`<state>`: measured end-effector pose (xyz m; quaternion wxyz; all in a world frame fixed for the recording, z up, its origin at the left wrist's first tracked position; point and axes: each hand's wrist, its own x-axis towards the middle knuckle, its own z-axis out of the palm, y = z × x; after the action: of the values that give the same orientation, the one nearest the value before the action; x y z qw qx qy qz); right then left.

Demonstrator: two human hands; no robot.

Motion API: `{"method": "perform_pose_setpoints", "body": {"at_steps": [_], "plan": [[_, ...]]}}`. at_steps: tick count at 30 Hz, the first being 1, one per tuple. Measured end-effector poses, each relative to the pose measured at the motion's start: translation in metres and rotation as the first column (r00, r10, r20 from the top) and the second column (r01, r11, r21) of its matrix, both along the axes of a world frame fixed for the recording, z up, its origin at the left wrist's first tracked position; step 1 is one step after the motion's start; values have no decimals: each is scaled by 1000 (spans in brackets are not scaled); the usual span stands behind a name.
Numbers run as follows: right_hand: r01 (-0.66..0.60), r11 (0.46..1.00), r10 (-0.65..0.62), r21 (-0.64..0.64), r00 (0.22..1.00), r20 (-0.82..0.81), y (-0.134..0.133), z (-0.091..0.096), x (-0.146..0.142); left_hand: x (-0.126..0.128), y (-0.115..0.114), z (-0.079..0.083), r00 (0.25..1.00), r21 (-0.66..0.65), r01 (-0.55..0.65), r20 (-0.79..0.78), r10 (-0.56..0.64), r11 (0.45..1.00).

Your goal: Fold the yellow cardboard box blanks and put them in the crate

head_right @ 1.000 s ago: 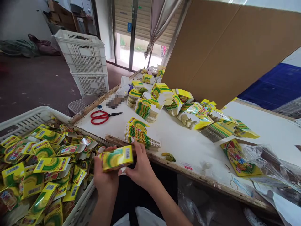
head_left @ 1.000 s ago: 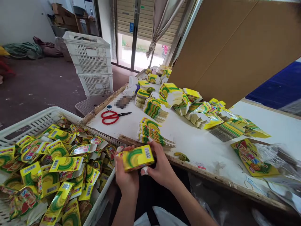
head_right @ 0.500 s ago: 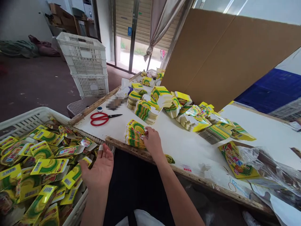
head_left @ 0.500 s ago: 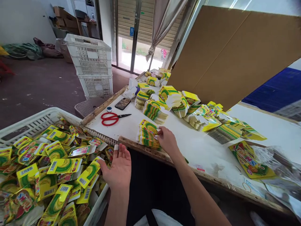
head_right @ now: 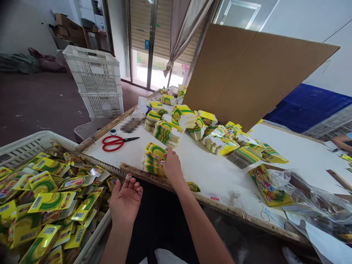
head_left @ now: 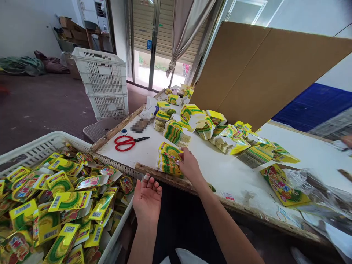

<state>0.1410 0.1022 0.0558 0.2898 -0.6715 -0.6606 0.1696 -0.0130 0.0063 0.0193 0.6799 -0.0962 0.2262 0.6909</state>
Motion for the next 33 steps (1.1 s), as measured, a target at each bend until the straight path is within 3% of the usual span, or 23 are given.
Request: {"method": "perform_pose_setpoints", "body": {"at_steps": [5,8,11,13,15,18,22,25,28,30,33], "plan": [[-11,998,18,61,993,-118,-22,9,-5,13,-1,4,994,-14,6,-105,-7,1000],[-173,985,167,-3,955,-243,-54,10,-16,22,-5,4,974,87,-48,-215,66,995],[-457,882,332,-117,777,-534,-94,6,-33,22,-10,3,963,169,-28,-261,72,985],[-540,828,310,-152,665,-679,-114,4,-43,18,-11,2,964,157,-43,-253,82,987],[-566,807,279,-167,615,-737,-123,1,-50,14,-10,1,953,123,-121,-262,149,985],[-519,833,264,-190,676,-688,-118,-2,-50,15,-5,1,922,35,-198,-334,198,980],[-395,907,262,-147,802,-536,-105,1,-35,25,-7,-3,879,25,-156,-453,151,987],[-459,886,400,-63,827,-396,-109,6,-28,25,-12,-6,785,60,-161,-597,165,985],[-543,840,511,-19,802,-308,-120,7,-28,19,-14,-5,726,47,-201,-663,181,979],[-533,846,512,10,809,-289,-122,6,-28,16,-12,0,722,34,-203,-670,173,979],[-421,903,428,80,873,-234,-113,7,-21,17,-7,5,769,50,-196,-612,185,979]]}}
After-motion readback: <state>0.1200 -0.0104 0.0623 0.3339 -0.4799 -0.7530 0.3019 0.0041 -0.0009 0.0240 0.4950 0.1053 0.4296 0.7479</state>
